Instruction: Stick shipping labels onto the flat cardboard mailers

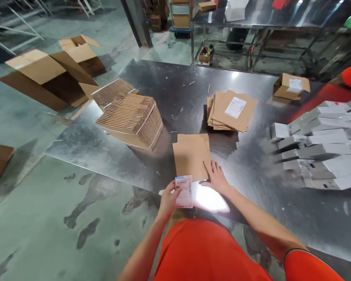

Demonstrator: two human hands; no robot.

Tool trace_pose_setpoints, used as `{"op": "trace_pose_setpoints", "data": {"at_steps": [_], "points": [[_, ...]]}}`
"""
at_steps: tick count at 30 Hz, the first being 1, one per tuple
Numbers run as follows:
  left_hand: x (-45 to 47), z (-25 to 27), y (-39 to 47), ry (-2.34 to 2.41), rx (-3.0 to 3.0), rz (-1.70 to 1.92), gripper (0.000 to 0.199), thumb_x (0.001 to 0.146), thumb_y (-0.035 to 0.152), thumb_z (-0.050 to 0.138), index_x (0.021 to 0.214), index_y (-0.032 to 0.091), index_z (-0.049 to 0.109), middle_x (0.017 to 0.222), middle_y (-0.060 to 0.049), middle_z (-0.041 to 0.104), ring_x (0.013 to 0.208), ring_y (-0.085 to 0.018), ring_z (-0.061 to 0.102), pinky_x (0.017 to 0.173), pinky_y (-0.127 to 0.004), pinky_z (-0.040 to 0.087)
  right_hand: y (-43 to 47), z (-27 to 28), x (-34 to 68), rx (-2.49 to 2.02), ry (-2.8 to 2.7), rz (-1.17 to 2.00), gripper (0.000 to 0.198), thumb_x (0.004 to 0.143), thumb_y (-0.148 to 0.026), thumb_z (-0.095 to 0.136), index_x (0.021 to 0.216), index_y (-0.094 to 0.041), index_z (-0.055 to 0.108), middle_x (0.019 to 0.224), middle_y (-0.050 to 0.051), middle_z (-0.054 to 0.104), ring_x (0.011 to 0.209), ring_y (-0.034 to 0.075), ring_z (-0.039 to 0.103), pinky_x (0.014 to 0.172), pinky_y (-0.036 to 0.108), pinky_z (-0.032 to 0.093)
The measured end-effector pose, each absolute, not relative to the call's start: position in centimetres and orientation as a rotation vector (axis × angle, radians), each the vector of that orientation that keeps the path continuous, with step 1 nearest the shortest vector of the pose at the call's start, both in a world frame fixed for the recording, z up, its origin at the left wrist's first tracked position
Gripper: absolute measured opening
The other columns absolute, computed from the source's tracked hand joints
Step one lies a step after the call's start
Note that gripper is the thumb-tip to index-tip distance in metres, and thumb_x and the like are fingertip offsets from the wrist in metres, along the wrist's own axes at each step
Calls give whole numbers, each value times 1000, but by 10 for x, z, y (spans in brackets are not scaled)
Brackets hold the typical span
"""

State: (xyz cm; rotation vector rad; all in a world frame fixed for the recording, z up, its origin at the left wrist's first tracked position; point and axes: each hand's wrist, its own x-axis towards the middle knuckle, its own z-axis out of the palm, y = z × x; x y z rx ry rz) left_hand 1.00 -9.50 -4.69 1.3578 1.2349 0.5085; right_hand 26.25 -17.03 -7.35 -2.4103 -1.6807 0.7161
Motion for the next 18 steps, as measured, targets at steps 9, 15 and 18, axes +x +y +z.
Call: {"op": "trace_pose_setpoints", "data": {"at_steps": [9, 15, 18], "points": [[32, -50, -37, 1173, 1472, 523, 24, 70, 32, 67, 86, 17, 77, 139, -12, 63, 128, -33, 56, 112, -44, 38, -139, -83, 206, -2592, -1331, 452, 83, 96, -53, 55, 159, -8, 25, 157, 37, 22, 141, 45, 39, 108, 53, 39], [7, -26, -42, 1126, 1366, 472, 38, 70, 47, 71, 91, 15, 76, 96, -7, 75, 88, -24, 66, 79, -32, 52, -143, -56, 192, -2555, -1220, 571, 76, 97, -52, 54, 158, -12, 31, 155, 32, 32, 142, 44, 38, 107, 58, 39], [-3, -16, -60, 1064, 1290, 377, 39, 68, 52, 73, 76, 14, 71, 68, -1, 64, 63, -15, 54, 60, -25, 43, -148, -21, 197, -2183, -1148, 674, 62, 99, -49, 48, 152, -17, 41, 151, 20, 45, 139, 33, 42, 110, 51, 39]]}}
